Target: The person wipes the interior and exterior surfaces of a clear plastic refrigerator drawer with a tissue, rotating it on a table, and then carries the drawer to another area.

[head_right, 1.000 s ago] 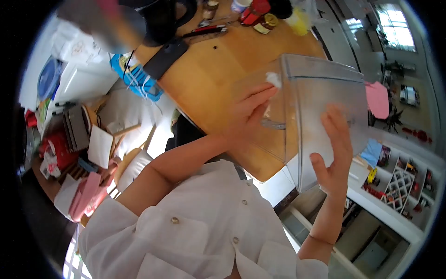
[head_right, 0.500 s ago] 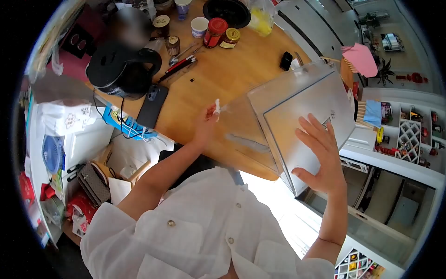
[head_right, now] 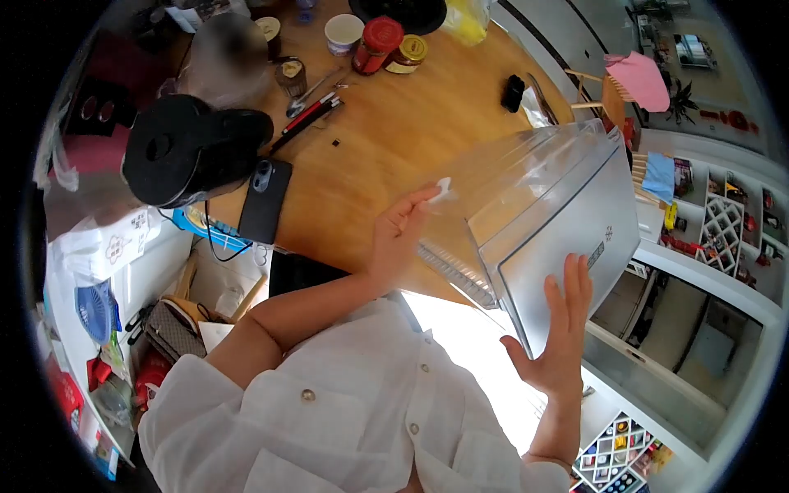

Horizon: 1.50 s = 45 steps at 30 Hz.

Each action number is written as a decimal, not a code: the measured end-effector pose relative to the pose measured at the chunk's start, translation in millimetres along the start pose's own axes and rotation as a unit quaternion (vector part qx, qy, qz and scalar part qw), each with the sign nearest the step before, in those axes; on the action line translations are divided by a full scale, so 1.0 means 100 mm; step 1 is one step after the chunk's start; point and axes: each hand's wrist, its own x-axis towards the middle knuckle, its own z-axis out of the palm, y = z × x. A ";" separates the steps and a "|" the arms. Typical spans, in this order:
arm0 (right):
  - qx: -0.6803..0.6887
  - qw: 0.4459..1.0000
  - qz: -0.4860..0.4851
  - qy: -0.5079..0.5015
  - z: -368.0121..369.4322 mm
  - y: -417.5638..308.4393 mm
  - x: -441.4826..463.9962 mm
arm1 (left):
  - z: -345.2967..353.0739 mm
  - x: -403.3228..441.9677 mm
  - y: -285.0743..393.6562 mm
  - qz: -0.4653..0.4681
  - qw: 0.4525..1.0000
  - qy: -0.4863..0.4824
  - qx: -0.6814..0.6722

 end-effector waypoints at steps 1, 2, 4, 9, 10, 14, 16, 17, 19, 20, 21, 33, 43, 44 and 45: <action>0.007 1.000 0.003 0.003 0.00 -0.01 0.01 | 0.07 0.00 0.13 0.011 1.000 -0.025 0.002; 0.012 1.000 0.006 0.008 0.00 -0.01 0.00 | 0.13 -0.01 0.25 -0.007 0.999 -0.047 0.005; 0.016 1.000 0.012 0.007 0.00 -0.01 0.01 | 0.18 -0.03 0.46 -0.015 0.995 -0.093 0.025; 0.029 1.000 0.007 0.011 0.01 0.03 -0.03 | 0.11 -0.09 0.74 0.032 0.980 -0.191 0.045; 0.029 0.999 0.011 0.008 0.01 0.03 -0.04 | 0.11 -0.07 0.78 0.021 0.978 -0.205 0.019; 0.035 0.999 0.036 0.005 0.02 0.00 -0.10 | 0.43 0.52 0.99 0.113 0.982 -0.149 0.016; 0.039 0.999 0.035 0.012 0.03 0.03 -0.11 | 0.71 1.10 0.96 0.114 0.970 -0.199 0.081; 0.038 0.999 0.037 0.011 0.02 0.03 -0.10 | 0.86 1.37 0.89 0.092 0.961 -0.232 0.115; 0.036 0.999 0.040 0.005 0.00 0.02 -0.09 | 1.25 1.83 0.62 0.172 0.937 -0.241 0.186; 0.034 0.999 0.039 0.008 0.00 0.03 -0.08 | 1.42 2.06 0.42 0.248 0.904 -0.221 0.269; 0.033 0.999 0.038 0.011 0.00 0.03 -0.08 | 1.52 2.13 0.42 0.320 0.859 -0.196 0.348; 0.028 0.998 0.064 0.000 0.00 0.04 -0.06 | 1.49 1.77 0.41 0.330 0.777 -0.382 0.376; 0.035 0.997 0.069 -0.010 -0.06 0.02 -0.06 | 1.91 2.08 0.62 0.312 0.751 -0.331 0.478; 0.032 0.997 0.067 -0.009 -0.06 0.02 -0.06 | 1.98 2.10 0.57 0.331 0.761 -0.302 0.469; 0.028 0.997 0.066 -0.009 -0.06 0.02 -0.06 | 2.04 2.11 0.54 0.348 0.771 -0.271 0.460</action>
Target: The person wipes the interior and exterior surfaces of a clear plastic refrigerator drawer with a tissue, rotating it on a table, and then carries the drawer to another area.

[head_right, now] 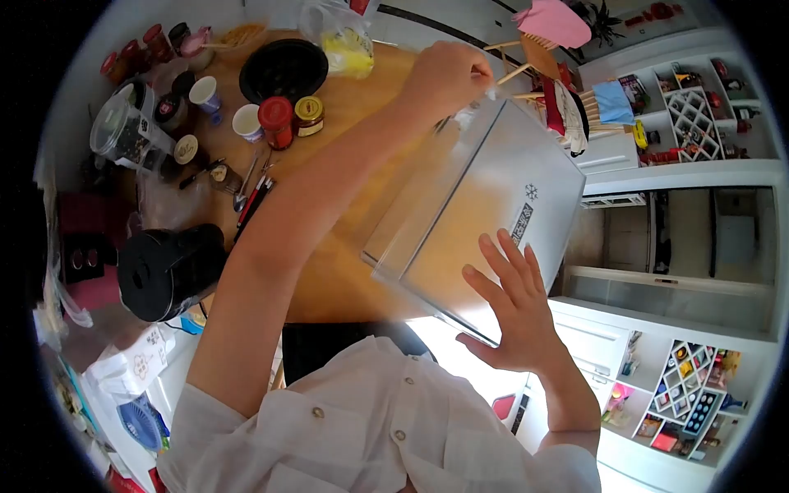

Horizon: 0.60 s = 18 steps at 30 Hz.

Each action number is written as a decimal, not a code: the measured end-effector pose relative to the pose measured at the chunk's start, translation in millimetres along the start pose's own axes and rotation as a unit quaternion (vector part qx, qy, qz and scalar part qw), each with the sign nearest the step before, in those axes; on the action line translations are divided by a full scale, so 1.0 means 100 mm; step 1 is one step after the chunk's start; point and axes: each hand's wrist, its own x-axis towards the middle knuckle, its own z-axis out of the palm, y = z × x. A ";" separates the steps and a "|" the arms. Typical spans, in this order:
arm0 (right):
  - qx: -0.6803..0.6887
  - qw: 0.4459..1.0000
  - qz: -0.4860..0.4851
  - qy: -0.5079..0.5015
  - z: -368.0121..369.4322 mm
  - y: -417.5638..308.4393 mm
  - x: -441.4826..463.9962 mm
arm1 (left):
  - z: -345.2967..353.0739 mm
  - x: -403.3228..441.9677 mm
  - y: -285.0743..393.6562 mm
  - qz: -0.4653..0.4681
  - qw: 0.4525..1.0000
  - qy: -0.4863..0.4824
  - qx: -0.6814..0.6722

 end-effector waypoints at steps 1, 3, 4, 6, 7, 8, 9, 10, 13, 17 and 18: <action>-0.003 1.000 -0.001 -0.001 0.00 0.00 0.00 | 0.05 0.02 0.00 -0.009 1.000 0.006 -0.011; -0.002 1.000 0.001 0.001 -0.02 -0.01 0.00 | 0.13 0.05 0.00 -0.029 0.999 0.018 -0.033; 0.000 1.000 0.001 0.002 -0.02 -0.01 0.00 | 0.17 0.06 -0.01 -0.027 0.997 0.057 -0.042; -0.001 1.000 0.005 -0.001 -0.04 -0.03 0.00 | 0.22 0.09 -0.05 -0.022 0.989 0.132 -0.059; -0.001 1.000 0.006 -0.002 -0.04 -0.04 0.01 | 0.23 0.10 -0.10 -0.036 0.994 0.079 -0.071; 0.003 1.000 0.008 0.001 -0.03 -0.05 -0.01 | 0.24 0.08 -0.14 -0.052 0.995 0.024 -0.082; 0.003 1.000 0.007 0.000 -0.03 -0.05 -0.01 | 0.21 0.07 -0.17 -0.068 0.993 -0.028 -0.093; 0.004 1.000 0.005 0.001 -0.04 -0.04 0.00 | 0.20 0.06 -0.19 -0.074 0.990 -0.068 -0.103; 0.014 1.000 0.006 0.003 -0.04 -0.05 0.00 | 0.15 0.06 -0.24 -0.054 0.977 -0.187 -0.092; 0.014 1.000 0.006 0.005 -0.05 -0.05 0.00 | 0.02 -0.03 -0.24 0.054 0.964 -0.261 0.021; 0.012 1.000 0.009 0.006 -0.05 -0.05 0.00 | -0.01 -0.10 -0.20 0.078 0.961 -0.260 0.049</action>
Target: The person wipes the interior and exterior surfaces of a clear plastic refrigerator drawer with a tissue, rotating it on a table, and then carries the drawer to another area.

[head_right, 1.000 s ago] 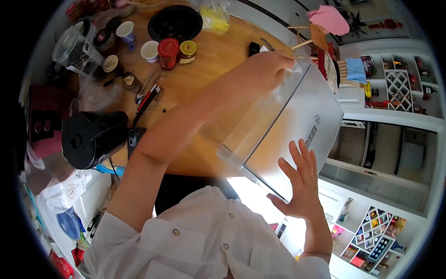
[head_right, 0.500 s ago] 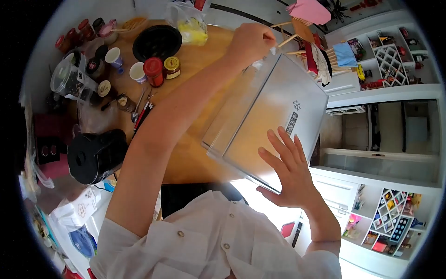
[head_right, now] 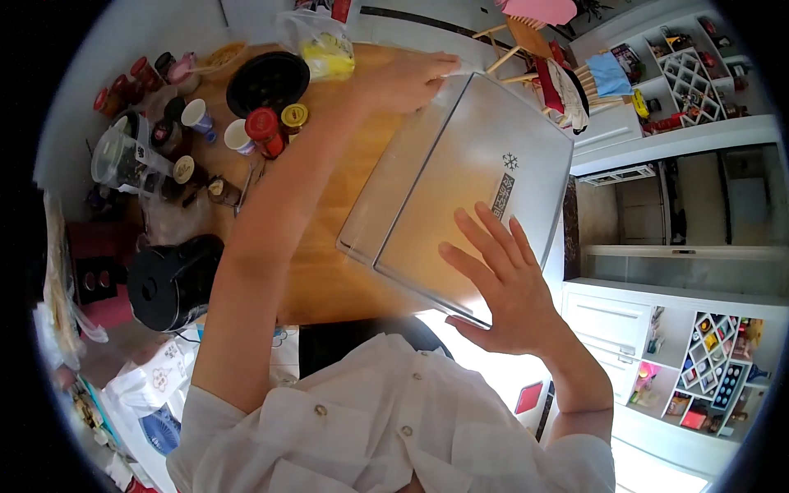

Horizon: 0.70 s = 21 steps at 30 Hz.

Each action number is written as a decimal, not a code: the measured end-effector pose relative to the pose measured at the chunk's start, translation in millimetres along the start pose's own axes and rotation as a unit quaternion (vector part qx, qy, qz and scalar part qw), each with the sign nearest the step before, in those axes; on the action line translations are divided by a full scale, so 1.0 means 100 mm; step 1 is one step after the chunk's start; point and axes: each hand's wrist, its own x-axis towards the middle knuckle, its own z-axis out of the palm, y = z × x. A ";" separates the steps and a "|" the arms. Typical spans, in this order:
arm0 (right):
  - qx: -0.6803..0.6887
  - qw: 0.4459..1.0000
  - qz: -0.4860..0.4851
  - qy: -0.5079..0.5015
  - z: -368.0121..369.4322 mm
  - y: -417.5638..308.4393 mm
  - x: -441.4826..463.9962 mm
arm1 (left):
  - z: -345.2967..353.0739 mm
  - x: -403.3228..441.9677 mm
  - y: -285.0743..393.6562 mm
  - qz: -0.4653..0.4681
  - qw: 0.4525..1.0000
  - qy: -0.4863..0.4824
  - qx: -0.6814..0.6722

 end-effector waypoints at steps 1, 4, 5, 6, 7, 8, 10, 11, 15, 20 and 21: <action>-0.001 1.000 0.004 0.000 0.00 0.00 0.00 | -0.02 -0.06 0.03 0.011 1.000 0.000 0.009; -0.004 1.000 0.015 0.000 0.01 -0.02 -0.01 | -0.05 -0.22 0.09 0.046 0.999 0.011 0.028; 0.003 1.000 0.018 -0.001 0.01 -0.02 -0.01 | -0.04 -0.29 0.10 0.059 0.998 0.025 0.030; 0.008 1.000 0.020 -0.001 0.00 0.00 0.00 | -0.04 -0.33 0.10 0.072 0.996 0.040 0.034; 0.013 1.000 0.022 -0.001 -0.01 0.00 0.01 | -0.05 -0.37 0.10 0.080 0.996 0.042 0.021; 0.014 1.000 0.025 0.000 -0.01 -0.01 0.01 | -0.05 -0.40 0.10 0.087 0.995 0.043 0.008; 0.015 0.999 0.029 0.001 -0.01 -0.03 0.02 | -0.09 -0.51 0.13 0.095 0.994 0.044 -0.007; 0.016 0.999 0.031 0.004 -0.01 -0.03 0.02 | -0.11 -0.57 0.16 0.096 0.994 0.044 -0.009; 0.017 0.999 0.037 0.012 0.00 -0.03 0.02 | -0.17 -0.79 0.23 0.109 0.993 0.027 -0.031; 0.010 0.999 0.034 0.020 0.01 -0.03 0.03 | -0.29 -1.13 0.45 0.073 0.995 0.005 -0.063; 0.009 0.999 0.033 0.021 0.01 -0.03 0.03 | -0.30 -1.19 0.48 0.071 0.994 0.003 -0.078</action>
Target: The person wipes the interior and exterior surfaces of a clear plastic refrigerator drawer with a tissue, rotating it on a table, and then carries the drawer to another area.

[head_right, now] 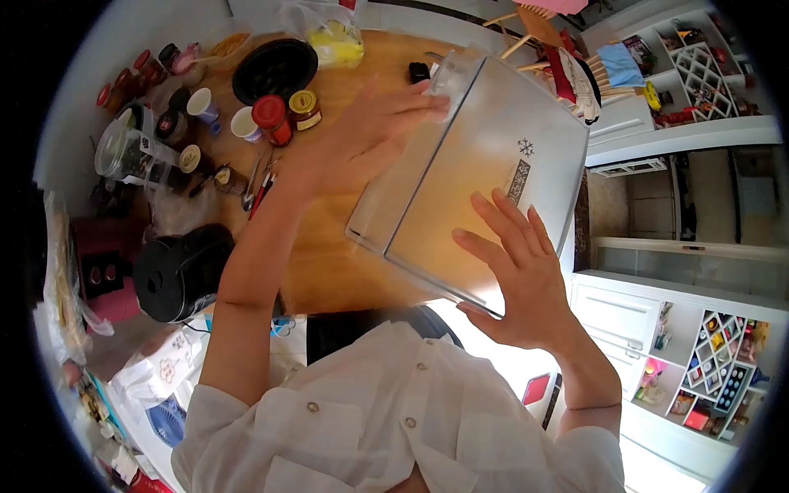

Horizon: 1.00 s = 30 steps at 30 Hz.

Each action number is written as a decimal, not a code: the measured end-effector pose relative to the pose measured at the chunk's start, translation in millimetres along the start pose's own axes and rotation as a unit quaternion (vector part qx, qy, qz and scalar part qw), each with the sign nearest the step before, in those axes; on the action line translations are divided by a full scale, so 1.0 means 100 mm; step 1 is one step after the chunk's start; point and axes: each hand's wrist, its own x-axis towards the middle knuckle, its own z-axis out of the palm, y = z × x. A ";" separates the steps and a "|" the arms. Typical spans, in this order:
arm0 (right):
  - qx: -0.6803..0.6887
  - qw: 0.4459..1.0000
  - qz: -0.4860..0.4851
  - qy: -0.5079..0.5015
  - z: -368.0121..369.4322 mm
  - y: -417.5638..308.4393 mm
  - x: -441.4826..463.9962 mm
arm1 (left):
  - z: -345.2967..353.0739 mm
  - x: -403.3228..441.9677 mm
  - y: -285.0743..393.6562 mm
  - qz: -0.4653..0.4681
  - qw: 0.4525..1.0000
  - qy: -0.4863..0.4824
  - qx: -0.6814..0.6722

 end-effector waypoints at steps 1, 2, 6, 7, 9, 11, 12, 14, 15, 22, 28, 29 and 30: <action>-0.001 1.000 -0.001 0.001 0.00 0.00 0.00 | 0.00 -0.06 0.05 -0.005 1.000 0.001 -0.003; -0.001 1.000 -0.001 0.002 0.00 0.00 0.00 | 0.00 -0.12 0.10 -0.009 1.000 0.002 -0.005; -0.002 1.000 -0.003 0.010 0.02 0.00 0.01 | -0.01 -0.33 0.21 0.017 1.000 0.010 -0.003; -0.002 1.000 -0.004 0.012 0.02 0.00 0.01 | -0.02 -0.39 0.27 0.006 1.000 0.003 -0.006; -0.004 1.000 -0.002 0.009 0.02 -0.01 0.01 | -0.08 -0.51 0.42 -0.015 1.000 -0.011 -0.014; -0.007 1.000 -0.001 0.007 0.02 -0.01 0.01 | -0.10 -0.62 0.53 -0.023 0.999 -0.012 -0.023; -0.010 1.000 -0.001 0.007 0.02 -0.01 0.01 | -0.11 -0.68 0.57 -0.027 0.999 -0.012 -0.027; -0.013 1.000 -0.002 0.006 0.03 0.00 0.01 | -0.12 -0.79 0.66 -0.031 0.998 -0.004 -0.046; -0.013 1.000 -0.003 0.005 0.03 0.01 0.00 | -0.12 -0.84 0.70 -0.033 0.998 -0.001 -0.056; -0.016 1.000 -0.005 0.002 0.04 0.03 -0.01 | 0.05 -1.13 0.76 0.012 0.993 0.113 -0.036; -0.030 0.999 -0.022 -0.011 0.04 0.01 -0.01 | 0.29 -1.10 0.75 0.060 0.964 0.256 0.042; -0.030 0.999 -0.023 -0.014 0.04 0.00 -0.01 | 0.33 -1.10 0.74 0.065 0.960 0.267 0.049; -0.030 0.999 -0.024 -0.015 0.04 0.00 -0.01 | 0.37 -1.10 0.71 0.071 0.956 0.278 0.056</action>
